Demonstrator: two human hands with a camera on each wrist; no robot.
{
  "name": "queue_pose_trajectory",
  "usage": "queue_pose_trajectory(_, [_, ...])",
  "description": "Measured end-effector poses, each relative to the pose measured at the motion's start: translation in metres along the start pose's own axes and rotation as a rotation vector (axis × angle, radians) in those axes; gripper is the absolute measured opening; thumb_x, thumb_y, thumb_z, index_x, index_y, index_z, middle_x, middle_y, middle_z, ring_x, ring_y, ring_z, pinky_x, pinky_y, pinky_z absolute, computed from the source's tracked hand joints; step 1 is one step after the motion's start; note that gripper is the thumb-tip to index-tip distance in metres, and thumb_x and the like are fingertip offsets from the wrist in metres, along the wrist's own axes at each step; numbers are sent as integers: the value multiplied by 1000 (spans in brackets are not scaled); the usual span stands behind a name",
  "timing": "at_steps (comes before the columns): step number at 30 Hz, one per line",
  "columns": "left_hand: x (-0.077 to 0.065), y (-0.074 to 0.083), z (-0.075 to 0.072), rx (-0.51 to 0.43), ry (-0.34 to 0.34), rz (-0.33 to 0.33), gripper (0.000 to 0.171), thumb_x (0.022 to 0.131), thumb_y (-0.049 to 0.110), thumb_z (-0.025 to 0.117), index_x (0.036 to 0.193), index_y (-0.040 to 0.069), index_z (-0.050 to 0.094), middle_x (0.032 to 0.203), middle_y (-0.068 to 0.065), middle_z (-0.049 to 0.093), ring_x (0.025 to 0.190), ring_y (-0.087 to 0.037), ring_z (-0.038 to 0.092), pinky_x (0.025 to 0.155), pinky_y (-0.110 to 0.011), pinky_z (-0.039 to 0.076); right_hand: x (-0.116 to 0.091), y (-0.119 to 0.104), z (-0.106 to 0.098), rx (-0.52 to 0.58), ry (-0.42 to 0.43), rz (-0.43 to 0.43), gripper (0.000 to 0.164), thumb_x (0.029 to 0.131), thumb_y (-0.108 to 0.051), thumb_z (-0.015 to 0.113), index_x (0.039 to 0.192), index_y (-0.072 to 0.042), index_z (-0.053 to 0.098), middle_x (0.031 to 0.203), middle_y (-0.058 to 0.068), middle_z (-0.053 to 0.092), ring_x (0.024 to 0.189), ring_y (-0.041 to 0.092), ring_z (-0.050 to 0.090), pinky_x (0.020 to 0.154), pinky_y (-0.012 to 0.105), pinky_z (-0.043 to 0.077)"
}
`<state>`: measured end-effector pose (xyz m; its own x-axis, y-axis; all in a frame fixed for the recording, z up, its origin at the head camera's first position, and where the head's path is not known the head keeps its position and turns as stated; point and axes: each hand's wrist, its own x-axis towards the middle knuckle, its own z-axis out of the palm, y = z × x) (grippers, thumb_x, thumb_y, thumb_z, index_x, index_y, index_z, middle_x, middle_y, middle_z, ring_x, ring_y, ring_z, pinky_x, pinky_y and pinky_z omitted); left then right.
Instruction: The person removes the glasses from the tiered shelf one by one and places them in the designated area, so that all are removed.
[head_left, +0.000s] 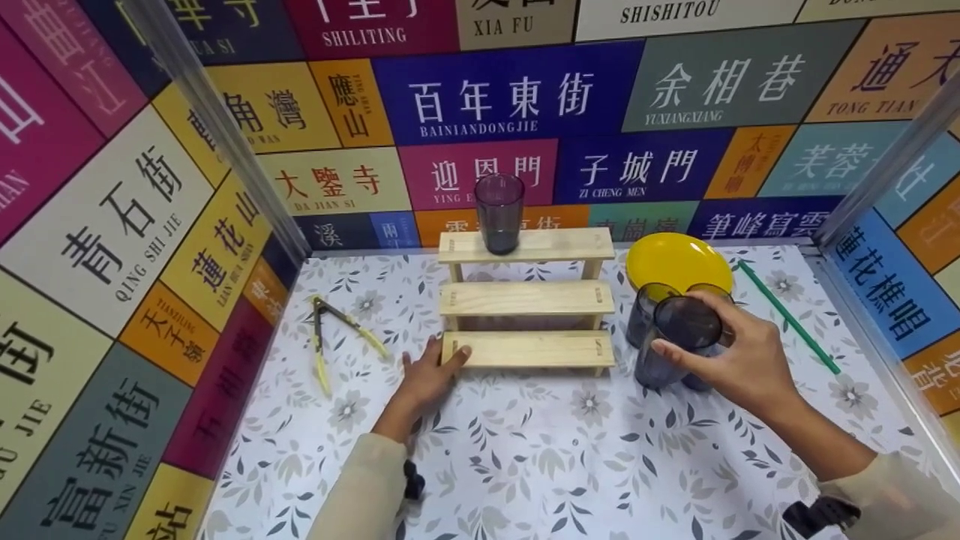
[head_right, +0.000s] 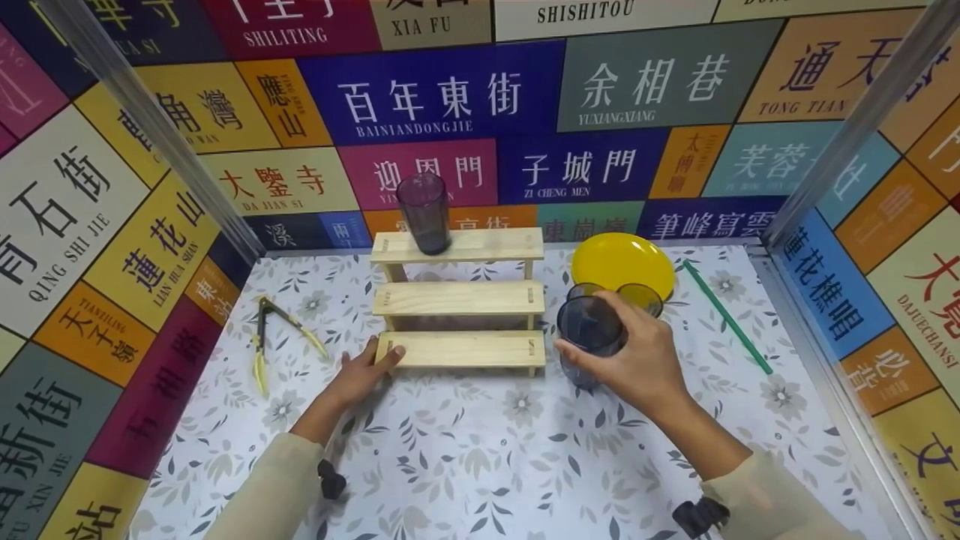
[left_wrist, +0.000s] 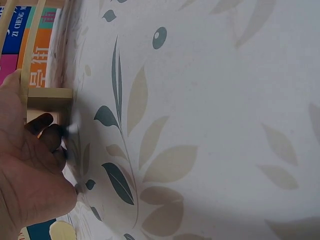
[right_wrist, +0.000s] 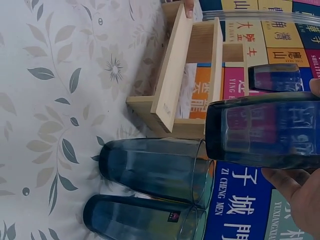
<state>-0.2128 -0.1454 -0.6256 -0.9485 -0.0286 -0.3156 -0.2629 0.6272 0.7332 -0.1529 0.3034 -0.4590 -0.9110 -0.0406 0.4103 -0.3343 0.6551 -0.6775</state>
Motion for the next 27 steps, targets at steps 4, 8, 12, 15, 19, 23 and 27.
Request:
queue_pose_trajectory(4, [1,-1,1,-7,-3,-8,91,104,81,50,176,27,34,186,-14,16,171,-51,-11,137,-68,-14,-4,0,-4,4,-4,5,72,76,-26,105,141,-24,74,119,11,81,98,-9,65,80,1,51])
queue_pose_trajectory(8, [3,-2,1,2,0,34,88,106,77,51,174,23,37,185,-15,22,174,-43,4,138,-65,-16,-10,2,-7,-6,-5,15,72,77,-25,105,142,-21,73,120,15,80,98,-12,63,80,1,50])
queue_pose_trajectory(12, [5,-3,0,19,3,69,86,108,73,51,174,19,38,183,-17,25,174,-37,16,139,-62,-17,-15,4,-8,-16,-9,28,74,78,-26,104,144,-15,72,121,18,80,98,-15,62,79,0,50])
queue_pose_trajectory(15, [5,-3,0,25,2,71,86,108,73,51,174,18,37,183,-19,24,173,-38,17,138,-62,-17,-19,5,-8,-20,-16,34,76,79,-27,104,145,-14,71,122,18,80,99,-18,61,79,0,51])
queue_pose_trajectory(19, [4,-3,0,26,5,71,86,108,73,50,173,18,39,183,-20,24,173,-40,18,138,-63,-17,-22,8,-7,-20,-10,33,75,77,-26,105,144,-15,72,121,17,81,98,-19,62,78,0,51])
queue_pose_trajectory(23, [4,-3,0,28,5,60,87,108,75,49,174,19,38,183,-20,23,173,-41,16,139,-62,-16,-25,13,-6,-14,3,27,76,75,-23,106,144,-16,73,120,18,81,96,-19,63,76,0,52])
queue_pose_trajectory(27, [4,-3,0,29,3,48,88,107,76,49,174,20,37,184,-18,21,174,-41,13,139,-62,-16,-30,18,-5,-14,7,30,77,76,-23,105,144,-15,72,122,19,81,98,-20,62,79,-2,51])
